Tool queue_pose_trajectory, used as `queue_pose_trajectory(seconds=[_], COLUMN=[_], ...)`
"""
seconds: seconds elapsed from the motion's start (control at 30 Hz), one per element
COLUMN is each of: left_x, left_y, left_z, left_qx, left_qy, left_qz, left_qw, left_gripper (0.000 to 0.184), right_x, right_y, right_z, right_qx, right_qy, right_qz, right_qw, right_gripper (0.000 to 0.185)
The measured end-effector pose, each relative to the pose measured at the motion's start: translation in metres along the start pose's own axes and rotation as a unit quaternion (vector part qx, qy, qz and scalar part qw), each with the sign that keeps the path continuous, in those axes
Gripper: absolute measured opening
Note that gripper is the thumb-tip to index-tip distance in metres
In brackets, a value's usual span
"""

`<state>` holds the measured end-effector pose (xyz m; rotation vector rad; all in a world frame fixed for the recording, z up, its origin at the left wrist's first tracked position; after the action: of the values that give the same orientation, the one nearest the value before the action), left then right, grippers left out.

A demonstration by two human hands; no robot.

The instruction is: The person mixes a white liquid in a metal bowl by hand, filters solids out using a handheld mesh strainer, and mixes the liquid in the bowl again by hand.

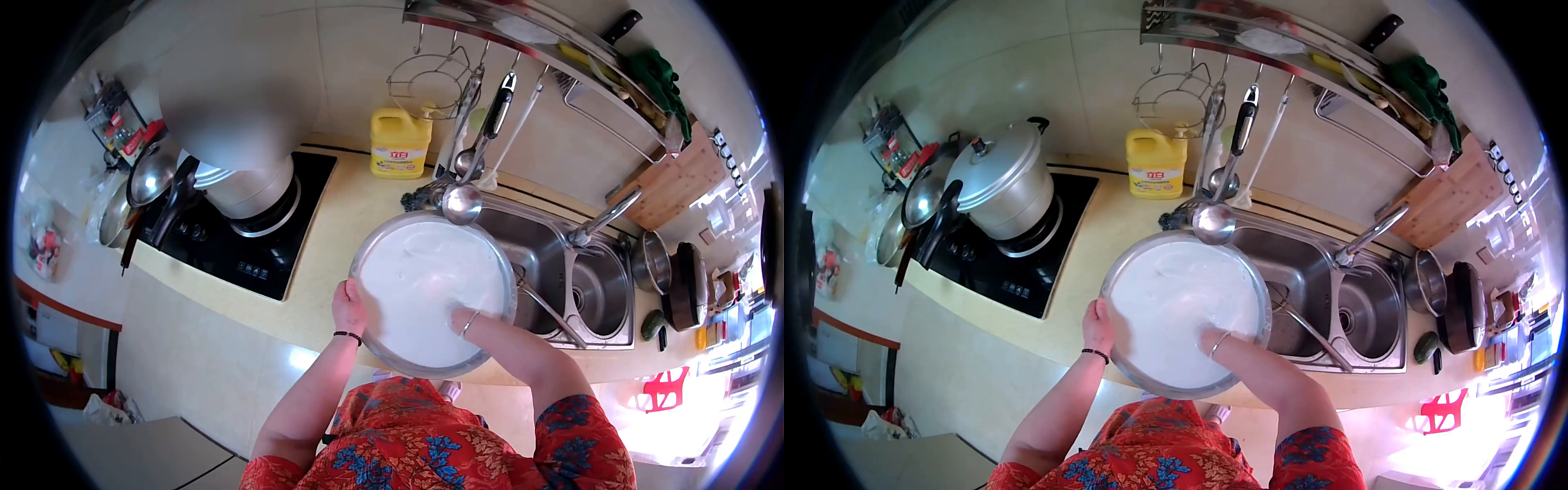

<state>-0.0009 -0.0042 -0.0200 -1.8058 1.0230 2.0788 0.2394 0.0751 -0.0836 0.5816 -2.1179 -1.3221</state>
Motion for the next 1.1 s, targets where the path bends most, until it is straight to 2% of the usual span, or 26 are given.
queue_pose_trajectory(seconds=[0.13,0.27,0.33,0.4,0.47,0.5,0.57,0.63,0.67,0.73,0.77,0.8,0.83,0.87,0.9,0.93,0.97,1.03,1.07,1.1], left_x=[-0.002,0.0,-0.002,0.0,0.001,0.002,0.003,0.003,0.004,0.007,0.008,0.009,0.01,0.009,0.008,0.006,0.003,-0.002,-0.002,-0.004], left_y=[0.001,0.001,0.002,0.002,0.001,0.0,0.0,0.0,-0.001,-0.002,-0.001,0.0,0.0,0.001,0.001,0.001,0.002,0.003,0.002,0.002], left_z=[0.0,0.001,0.001,0.001,0.001,0.001,0.001,0.001,0.002,0.003,0.003,0.004,0.004,0.004,0.004,0.003,0.003,0.002,0.001,0.0], left_qx=[-0.006,-0.003,0.001,0.005,0.009,0.007,0.006,0.003,0.003,0.014,0.014,0.024,0.034,0.033,0.033,0.034,0.034,0.035,0.035,0.018], left_qy=[-0.012,-0.006,-0.003,-0.001,0.001,0.0,-0.002,-0.002,-0.002,0.01,0.01,0.013,0.015,0.016,0.016,0.015,0.016,0.025,0.025,0.008], left_qz=[0.003,0.001,-0.008,-0.015,-0.022,-0.026,-0.03,-0.025,-0.025,-0.026,-0.025,-0.017,-0.009,-0.009,-0.003,0.002,0.003,0.006,0.006,-0.006], left_qw=[1.0,1.0,1.0,1.0,1.0,1.0,1.0,1.0,1.0,1.0,1.0,0.999,0.999,0.999,0.999,0.999,0.999,0.999,0.999,1.0], left_gripper=[0.036,0.037,0.037,0.037,0.037,0.037,0.037,0.037,0.037,0.037,0.037,0.038,0.039,0.039,0.04,0.04,0.04,0.04,0.04,0.038], right_x=[0.03,0.066,0.084,0.1,0.115,0.118,0.125,0.134,0.133,0.124,0.117,0.114,0.118,0.12,0.114,0.11,0.113,0.116,0.112,0.11], right_y=[-0.011,-0.001,-0.002,-0.006,-0.006,-0.001,0.012,0.048,0.047,0.049,0.053,0.065,0.072,0.075,0.076,0.071,0.088,0.128,0.123,0.118], right_z=[-0.001,0.004,0.018,0.031,0.039,0.046,0.054,0.047,0.047,0.044,0.042,0.041,0.039,0.04,0.043,0.043,0.037,0.02,0.023,0.028], right_qx=[-0.053,-0.037,-0.067,-0.095,-0.108,-0.116,-0.12,-0.033,-0.033,-0.131,-0.13,-0.159,-0.178,-0.177,-0.137,-0.077,-0.077,-0.08,-0.08,-0.136], right_qy=[0.019,0.012,0.149,0.28,0.341,0.252,0.152,-0.073,-0.073,-0.137,-0.137,0.015,0.167,0.167,-0.001,-0.17,-0.17,-0.122,-0.122,-0.045], right_qz=[0.076,0.151,0.026,-0.099,-0.161,0.009,0.18,0.246,0.247,0.422,0.422,0.258,0.081,0.081,0.4,0.665,0.665,0.401,0.401,0.307], right_qw=[0.996,0.988,0.986,0.95,0.92,0.961,0.964,0.966,0.966,0.887,0.887,0.953,0.966,0.966,0.906,0.723,0.723,0.904,0.904,0.941], right_gripper=[0.018,0.017,0.018,0.019,0.02,0.019,0.018,0.018,0.018,0.023,0.023,0.025,0.027,0.027,0.025,0.024,0.024,0.025,0.025,0.023])
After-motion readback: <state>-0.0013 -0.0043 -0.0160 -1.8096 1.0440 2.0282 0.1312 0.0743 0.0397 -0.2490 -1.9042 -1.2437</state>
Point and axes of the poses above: each hand's wrist, its own z-axis towards the middle knuckle, its own y-axis out of the back of the hand, x = y × z, the point moved 3 cm from there along z, towards the middle knuckle, and after that the axes turned 10 degrees about -x, right-handed, at the moved point
